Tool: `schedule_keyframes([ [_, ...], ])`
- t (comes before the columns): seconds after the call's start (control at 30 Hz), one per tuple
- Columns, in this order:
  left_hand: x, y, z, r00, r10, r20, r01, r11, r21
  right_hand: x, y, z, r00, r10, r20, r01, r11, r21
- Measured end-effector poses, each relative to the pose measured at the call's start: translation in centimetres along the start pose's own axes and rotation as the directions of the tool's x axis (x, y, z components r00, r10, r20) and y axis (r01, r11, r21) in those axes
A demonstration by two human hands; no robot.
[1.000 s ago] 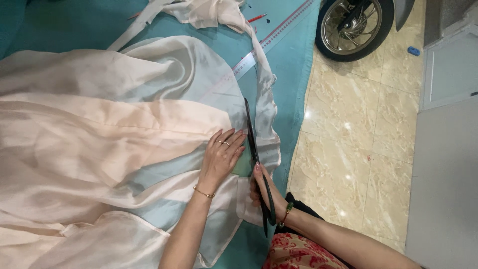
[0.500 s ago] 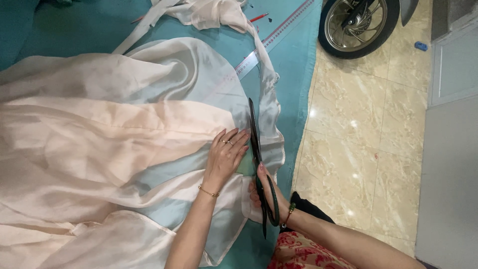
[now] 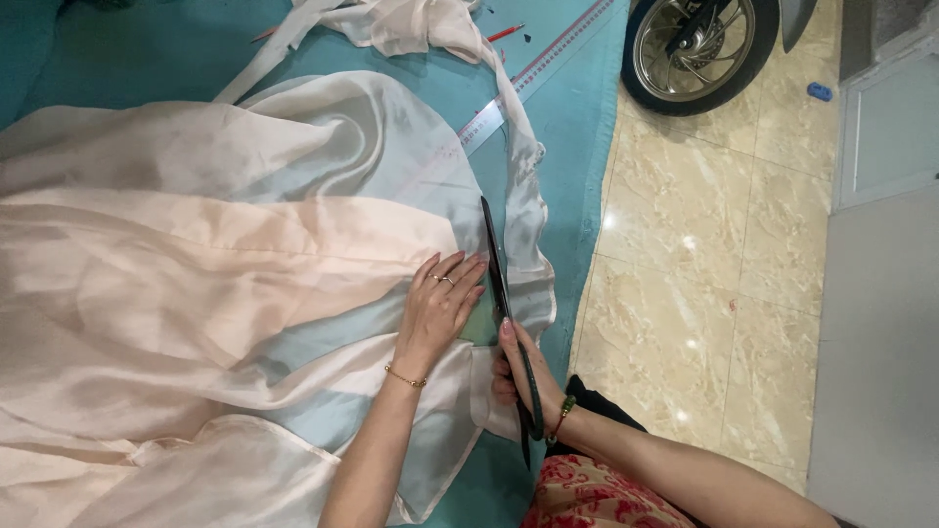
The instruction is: The person uses shears to cut a large piece of light-colored fabric laid out on a blue work table. They repeatedly smooth the fabric with their hands, align the edges, and make long cuts along the material, occasionally adjusting the fabric's position to continue cutting.
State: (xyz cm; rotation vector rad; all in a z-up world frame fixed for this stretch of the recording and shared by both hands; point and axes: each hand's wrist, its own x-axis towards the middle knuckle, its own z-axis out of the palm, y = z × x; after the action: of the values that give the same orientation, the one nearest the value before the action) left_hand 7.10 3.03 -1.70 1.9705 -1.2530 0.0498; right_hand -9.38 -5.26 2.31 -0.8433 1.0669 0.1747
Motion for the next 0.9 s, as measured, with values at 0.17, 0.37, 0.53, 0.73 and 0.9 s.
schedule_keyframes([
  [0.17,0.2,0.2,-0.2,1.000,-0.009,-0.004,0.009,1.000,-0.010,-0.7,-2.3,0.6,0.999,0.035,0.019,-0.034,0.998,-0.044],
  [0.37,0.1,0.1,-0.1,1.000,-0.001,0.003,0.001,1.000,0.002,0.3,-3.6,1.0,0.999,0.033,-0.015,-0.034,0.996,-0.087],
  [0.53,0.0,0.1,0.1,1.000,-0.005,0.004,0.005,1.000,0.003,1.0,-3.2,0.6,1.000,0.005,-0.022,-0.006,0.998,-0.063],
  [0.73,0.0,0.0,0.0,1.000,0.003,-0.007,-0.003,1.000,0.002,1.6,-2.9,-0.3,0.999,-0.039,0.009,0.040,0.997,-0.066],
  [0.9,0.1,0.2,-0.3,1.000,-0.001,0.001,0.001,1.000,-0.006,1.6,-3.9,0.2,1.000,0.014,-0.009,-0.015,0.997,-0.073],
])
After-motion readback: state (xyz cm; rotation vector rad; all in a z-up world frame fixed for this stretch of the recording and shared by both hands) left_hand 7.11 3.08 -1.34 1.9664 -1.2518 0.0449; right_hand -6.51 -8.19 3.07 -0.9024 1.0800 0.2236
